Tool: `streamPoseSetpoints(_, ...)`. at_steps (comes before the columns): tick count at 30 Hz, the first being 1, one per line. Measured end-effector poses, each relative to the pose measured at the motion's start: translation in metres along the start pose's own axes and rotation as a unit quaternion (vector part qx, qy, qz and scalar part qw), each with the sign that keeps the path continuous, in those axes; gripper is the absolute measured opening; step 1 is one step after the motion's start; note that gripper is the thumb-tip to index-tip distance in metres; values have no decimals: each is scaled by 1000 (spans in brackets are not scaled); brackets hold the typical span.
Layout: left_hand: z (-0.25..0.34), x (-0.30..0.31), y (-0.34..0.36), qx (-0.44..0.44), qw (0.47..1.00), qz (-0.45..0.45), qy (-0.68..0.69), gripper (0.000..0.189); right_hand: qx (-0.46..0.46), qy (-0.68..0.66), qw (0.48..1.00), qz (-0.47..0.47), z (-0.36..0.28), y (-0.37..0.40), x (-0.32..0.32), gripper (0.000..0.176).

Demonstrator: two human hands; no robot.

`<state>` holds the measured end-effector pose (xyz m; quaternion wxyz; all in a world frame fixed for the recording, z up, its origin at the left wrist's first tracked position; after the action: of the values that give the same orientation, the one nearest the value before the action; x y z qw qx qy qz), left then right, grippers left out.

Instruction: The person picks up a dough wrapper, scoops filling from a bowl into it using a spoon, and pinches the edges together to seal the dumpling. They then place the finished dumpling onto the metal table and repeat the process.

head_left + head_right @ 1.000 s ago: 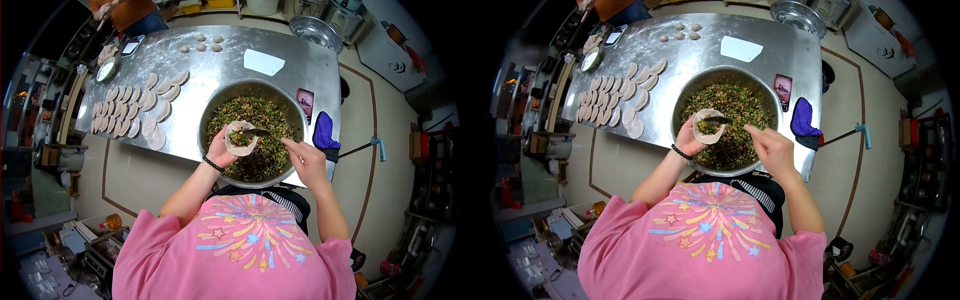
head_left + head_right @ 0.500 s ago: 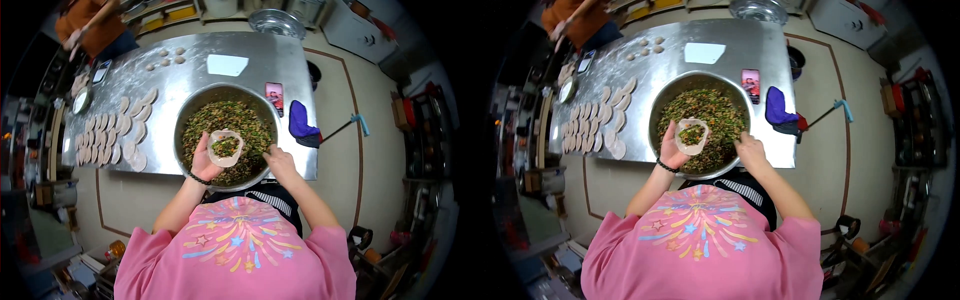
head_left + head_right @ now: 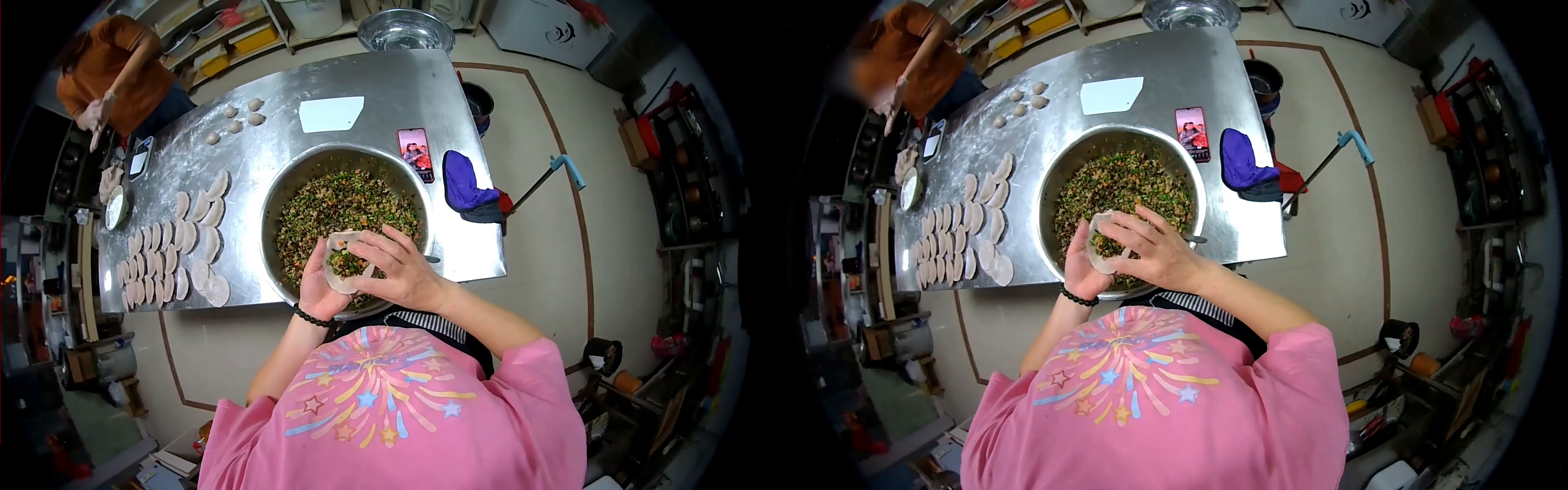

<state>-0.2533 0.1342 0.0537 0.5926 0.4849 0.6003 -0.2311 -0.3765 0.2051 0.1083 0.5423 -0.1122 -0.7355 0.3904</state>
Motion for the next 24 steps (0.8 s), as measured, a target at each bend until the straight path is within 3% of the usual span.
streamPoseSetpoints(3, -7, -1, 7, 25, 997, 17, -69, 41, -50, -77, 996, -7, -2, -10, 3, 11)
streamPoseSetpoints(5, 3, 13, 10, -46, 968, 80, -232, 39, -91, -112, 989, -17, 1, -15, 5, 13)
streamPoseSetpoints(6, -5, -3, 10, -107, 925, 94, -352, 36, -131, -146, 980, -27, 3, -16, 3, 15)
streamPoseSetpoints(7, -4, -3, 11, -108, 925, 94, -352, 36, -131, -147, 980, -26, 3, -17, 1, 15)
streamPoseSetpoints(9, -1, -8, 15, -123, 868, 49, -478, 34, -168, -162, 972, -37, 6, -16, -3, 15)
streamPoseSetpoints(11, 1, -13, 18, -102, 880, 25, -463, 36, -176, -174, 968, -34, 6, -20, -4, 12)
streamPoseSetpoints(13, 1, -19, 24, -106, 740, -29, -664, 47, -185, -188, 964, -44, 6, -26, -2, 12)
streamPoseSetpoints(16, -1, -26, 21, -120, 787, -17, -605, 48, -202, -204, 956, -66, 11, -32, 5, 21)
streamPoseSetpoints(19, 7, -30, 23, -135, 814, -20, -564, 49, -237, -204, 947, -76, 24, -30, 23, 52)
streamPoseSetpoints(24, 11, -32, 23, -162, 835, -69, -521, 47, -236, -161, 947, -150, 27, -18, 27, 42)
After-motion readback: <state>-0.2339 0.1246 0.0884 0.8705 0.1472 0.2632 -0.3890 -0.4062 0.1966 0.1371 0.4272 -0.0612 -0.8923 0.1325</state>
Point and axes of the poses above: each hand's wrist, its own y-axis away from the middle knuckle, its own x-axis out of the back of the hand, z = x × y, the point moved 4 cm from there along -y, towards the middle knuckle, and after that the axes turned 15 degrees about y, right-handed, at the moved point
